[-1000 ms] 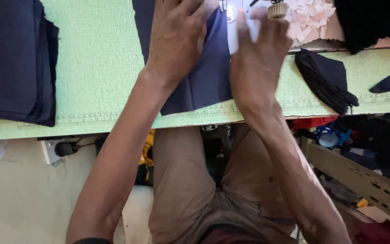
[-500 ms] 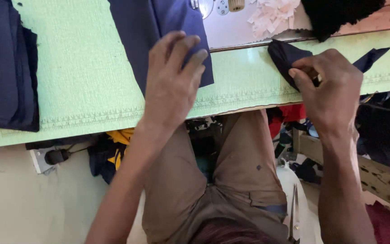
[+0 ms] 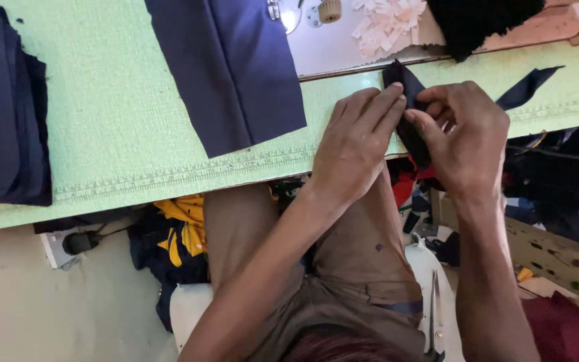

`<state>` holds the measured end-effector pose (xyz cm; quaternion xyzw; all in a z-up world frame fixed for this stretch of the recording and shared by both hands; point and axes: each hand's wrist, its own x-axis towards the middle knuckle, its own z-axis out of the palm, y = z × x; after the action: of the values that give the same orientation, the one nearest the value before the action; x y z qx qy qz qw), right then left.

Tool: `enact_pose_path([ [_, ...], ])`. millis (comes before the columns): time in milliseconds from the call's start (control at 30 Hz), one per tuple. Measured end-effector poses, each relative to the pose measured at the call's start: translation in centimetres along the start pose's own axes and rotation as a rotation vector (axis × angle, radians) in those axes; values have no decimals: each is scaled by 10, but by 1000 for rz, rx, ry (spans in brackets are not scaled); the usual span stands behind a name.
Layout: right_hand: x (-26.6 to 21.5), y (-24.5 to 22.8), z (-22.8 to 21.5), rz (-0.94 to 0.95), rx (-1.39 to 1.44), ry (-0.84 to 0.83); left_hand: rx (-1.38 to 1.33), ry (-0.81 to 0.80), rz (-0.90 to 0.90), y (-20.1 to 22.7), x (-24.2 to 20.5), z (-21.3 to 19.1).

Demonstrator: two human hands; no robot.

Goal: Folding and preparing small fabric pieces for sewing on an industrial sewing machine

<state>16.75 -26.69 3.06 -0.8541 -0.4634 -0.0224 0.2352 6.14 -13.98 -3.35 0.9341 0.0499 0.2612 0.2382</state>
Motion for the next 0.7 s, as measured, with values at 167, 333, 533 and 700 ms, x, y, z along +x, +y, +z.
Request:
enact_pose_path([
  [167, 9, -5, 3, 176, -121, -66, 44, -57, 4, 0, -6, -2],
  [333, 13, 12, 20, 11, -247, 48, 244, 34, -50, 14, 3, -1],
  [533, 20, 6, 5, 0, -87, 53, 289, -56, -126, 15, 1, 3],
  [700, 16, 23, 17, -5, -215, 10, 286, 2, -112, 17, 2, 1],
])
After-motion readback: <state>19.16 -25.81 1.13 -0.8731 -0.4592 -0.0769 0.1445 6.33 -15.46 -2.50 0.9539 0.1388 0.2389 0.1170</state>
